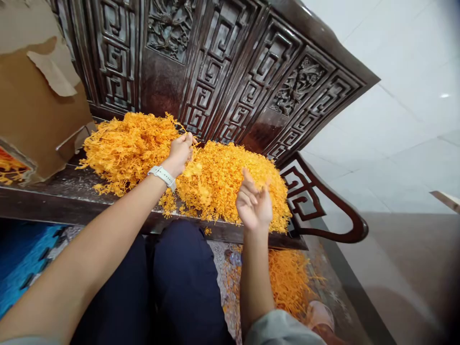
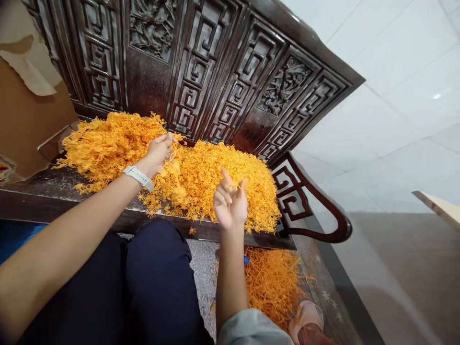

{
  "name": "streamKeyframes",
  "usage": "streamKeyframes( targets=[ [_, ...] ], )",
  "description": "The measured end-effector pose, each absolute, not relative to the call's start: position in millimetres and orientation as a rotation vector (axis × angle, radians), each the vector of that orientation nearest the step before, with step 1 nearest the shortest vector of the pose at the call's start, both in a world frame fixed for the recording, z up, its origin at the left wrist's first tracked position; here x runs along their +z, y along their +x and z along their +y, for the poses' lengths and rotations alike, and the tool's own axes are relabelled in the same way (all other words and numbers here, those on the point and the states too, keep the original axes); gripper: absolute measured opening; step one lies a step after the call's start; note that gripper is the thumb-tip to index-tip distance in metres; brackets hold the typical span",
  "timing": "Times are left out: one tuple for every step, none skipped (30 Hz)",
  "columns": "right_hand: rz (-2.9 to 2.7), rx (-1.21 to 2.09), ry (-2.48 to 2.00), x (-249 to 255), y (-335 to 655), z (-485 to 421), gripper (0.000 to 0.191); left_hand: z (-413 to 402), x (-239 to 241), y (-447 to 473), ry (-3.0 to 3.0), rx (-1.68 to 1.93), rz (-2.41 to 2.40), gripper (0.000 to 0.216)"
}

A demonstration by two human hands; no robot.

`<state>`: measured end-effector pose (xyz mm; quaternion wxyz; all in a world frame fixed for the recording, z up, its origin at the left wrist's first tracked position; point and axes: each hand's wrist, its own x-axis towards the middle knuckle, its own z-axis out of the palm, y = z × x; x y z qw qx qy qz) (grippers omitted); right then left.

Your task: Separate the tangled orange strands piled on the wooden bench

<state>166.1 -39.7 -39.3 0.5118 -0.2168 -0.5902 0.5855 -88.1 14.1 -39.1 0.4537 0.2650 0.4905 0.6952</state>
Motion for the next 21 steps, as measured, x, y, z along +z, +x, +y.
streamKeyframes(
  targets=[
    [-1.364, 1.376, -0.663, -42.3, 165.2, -26.4, 0.046, 11.5, -38.3, -86.2, 0.655, 1.712, 1.210, 0.034],
    [-1.321, 1.307, -0.784, -45.9, 163.4, -17.9, 0.048, 9.1, -37.4, -82.5, 0.660, 1.704, 1.208, 0.034],
    [-1.292, 1.208, -0.868, -49.5, 160.5, -14.4, 0.046, 7.2, -36.5, -77.5, 0.666, 1.693, 1.203, 0.034],
    [-1.293, 1.094, -0.918, -52.7, 156.6, -15.2, 0.044, 5.5, -35.6, -71.5, 0.671, 1.683, 1.194, 0.034],
    [-1.347, 0.986, -0.944, -54.9, 151.7, -18.9, 0.041, 4.2, -34.9, -65.0, 0.671, 1.678, 1.189, 0.034],
    [-1.460, 0.901, -0.954, -56.1, 146.1, -24.1, 0.039, 3.3, -34.2, -58.3, 0.668, 1.675, 1.188, 0.034],
    [-1.618, 0.834, -0.952, -56.3, 140.0, -29.3, 0.040, 2.7, -33.7, -51.9, 0.666, 1.673, 1.188, 0.035],
    [-1.789, 0.773, -0.942, -55.9, 133.7, -33.4, 0.042, 2.6, -33.5, -46.1, 0.664, 1.671, 1.193, 0.035],
    [-1.941, 0.708, -0.928, -55.5, 127.7, -36.0, 0.043, 3.0, -33.5, -41.2, 0.663, 1.672, 1.207, 0.036],
    [-2.053, 0.643, -0.913, -55.4, 122.4, -36.9, 0.041, 3.9, -33.9, -37.3, 0.665, 1.679, 1.227, 0.036],
    [-2.120, 0.589, -0.898, -56.0, 118.2, -36.9, 0.036, 5.4, -34.7, -34.5, 0.675, 1.693, 1.249, 0.037],
    [-2.155, 0.552, -0.884, -57.3, 115.0, -36.6, 0.030, 7.4, -35.8, -32.6, 0.693, 1.713, 1.267, 0.037],
    [-2.166, 0.524, -0.870, -59.3, 112.7, -36.9, 0.027, 9.8, -37.2, -31.3, 0.715, 1.742, 1.282, 0.037],
    [-2.162, 0.491, -0.858, -61.6, 111.3, -38.1, 0.026, 12.4, -38.8, -30.4, 0.738, 1.774, 1.292, 0.038],
    [-2.149, 0.444, -0.847, -64.1, 110.6, -40.6, 0.027, 15.3, -40.6, -29.4, 0.758, 1.806, 1.301, 0.038],
    [-2.129, 0.377, -0.837, -66.4, 110.4, -44.1, 0.026, 18.1, -42.3, -28.0, 0.773, 1.834, 1.309, 0.038],
    [-2.096, 0.296, -0.824, -68.2, 110.8, -48.3, 0.025, 20.8, -44.0, -26.0, 0.789, 1.860, 1.316, 0.039],
    [-2.056, 0.214, -0.811, -69.5, 111.9, -52.6, 0.023, 23.2, -45.5, -23.0, 0.808, 1.885, 1.325, 0.039],
    [-2.013, 0.138, -0.797, -70.2, 113.7, -56.2, 0.021, 25.1, -46.8, -19.2, 0.833, 1.907, 1.334, 0.038],
    [-1.969, 0.072, -0.779, -70.4, 116.4, -58.6, 0.018, 26.5, -47.9, -14.4, 0.865, 1.922, 1.338, 0.038],
    [-1.931, 0.014, -0.756, -70.2, 120.0, -59.6, 0.016, 27.1, -48.9, -8.7, 0.903, 1.927, 1.335, 0.037]
  ],
)
